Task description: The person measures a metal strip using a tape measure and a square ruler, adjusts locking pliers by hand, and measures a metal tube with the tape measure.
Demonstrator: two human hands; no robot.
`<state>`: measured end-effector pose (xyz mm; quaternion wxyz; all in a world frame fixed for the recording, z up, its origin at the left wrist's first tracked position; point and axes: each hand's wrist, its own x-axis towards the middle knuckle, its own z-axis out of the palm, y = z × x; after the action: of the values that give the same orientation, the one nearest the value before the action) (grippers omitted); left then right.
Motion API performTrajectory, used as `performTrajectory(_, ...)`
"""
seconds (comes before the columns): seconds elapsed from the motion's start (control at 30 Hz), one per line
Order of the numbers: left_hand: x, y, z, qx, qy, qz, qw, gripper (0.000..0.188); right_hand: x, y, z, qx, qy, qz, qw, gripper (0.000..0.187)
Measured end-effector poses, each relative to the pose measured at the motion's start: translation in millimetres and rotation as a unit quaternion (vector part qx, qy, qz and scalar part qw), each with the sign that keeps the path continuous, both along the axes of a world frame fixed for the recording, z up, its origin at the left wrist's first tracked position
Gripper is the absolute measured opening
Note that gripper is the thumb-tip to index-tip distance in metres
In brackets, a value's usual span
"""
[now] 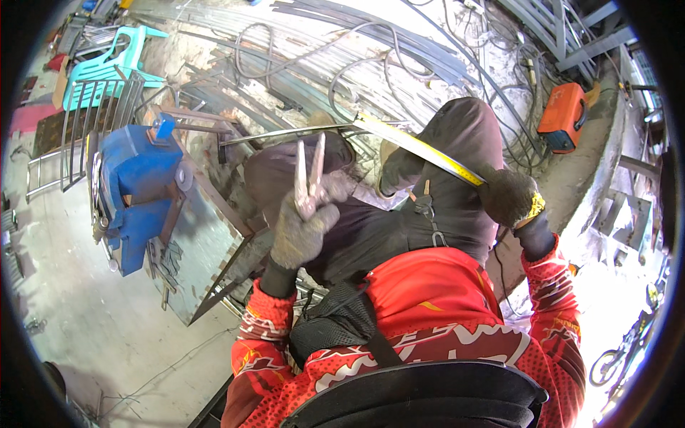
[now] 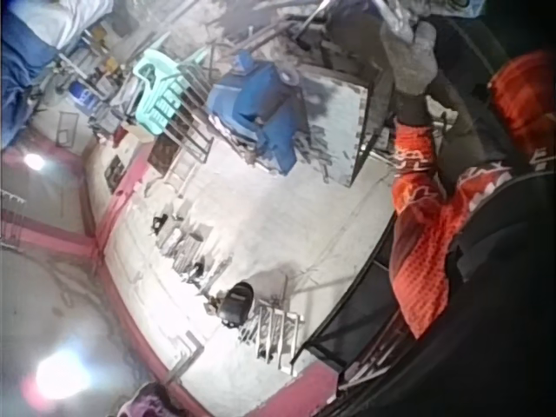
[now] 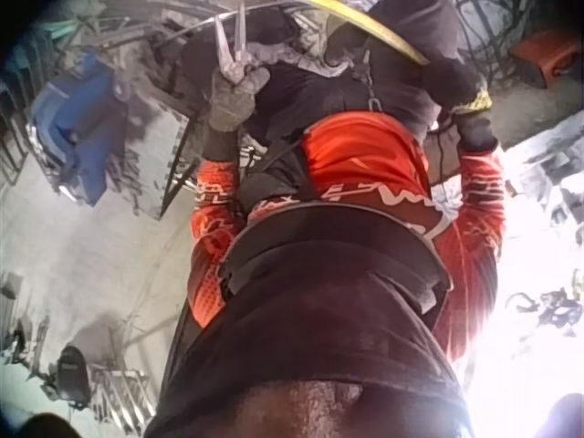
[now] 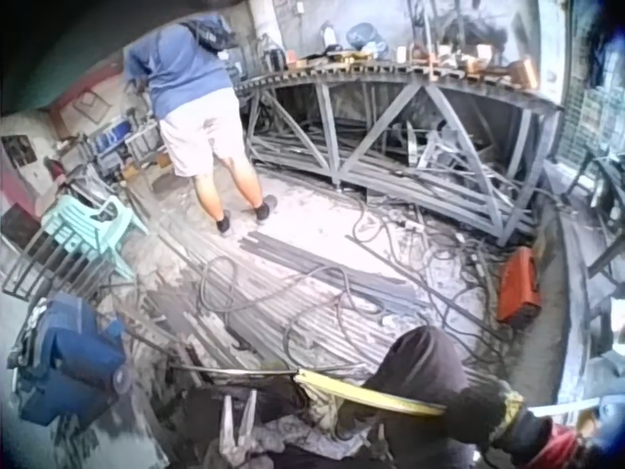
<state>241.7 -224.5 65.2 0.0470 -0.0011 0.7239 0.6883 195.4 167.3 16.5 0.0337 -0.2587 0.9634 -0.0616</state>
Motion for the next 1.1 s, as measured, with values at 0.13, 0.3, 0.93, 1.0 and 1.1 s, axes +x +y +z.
performTrajectory(0.13, -27, 1, -14, -0.186, -0.037, -0.041, 0.981, 0.021, -1, 15, -12, -0.076, 0.108, 0.103, 0.986, 0.019)
performTrajectory(0.3, -23, -5, -60, -0.265, -0.004, -0.049, 0.963, 0.017, 0, 11, -16, -0.029, 0.081, 0.1, 0.991, 0.017)
performTrajectory(0.93, -30, 0, -58, -0.324, 0.025, -0.036, 0.945, 0.018, 0, 11, -20, -0.07, 0.057, 0.051, 0.995, 0.022)
performTrajectory(1.0, -20, -4, -66, -0.318, 0.017, -0.03, 0.947, 0.025, 1, 12, -18, -0.044, 0.043, 0.034, 0.998, 0.022)
performTrajectory(1.1, -11, -8, -71, -0.319, 0.019, -0.029, 0.947, 0.039, 2, 18, -25, -0.057, 0.071, 0.057, 0.994, 0.023)
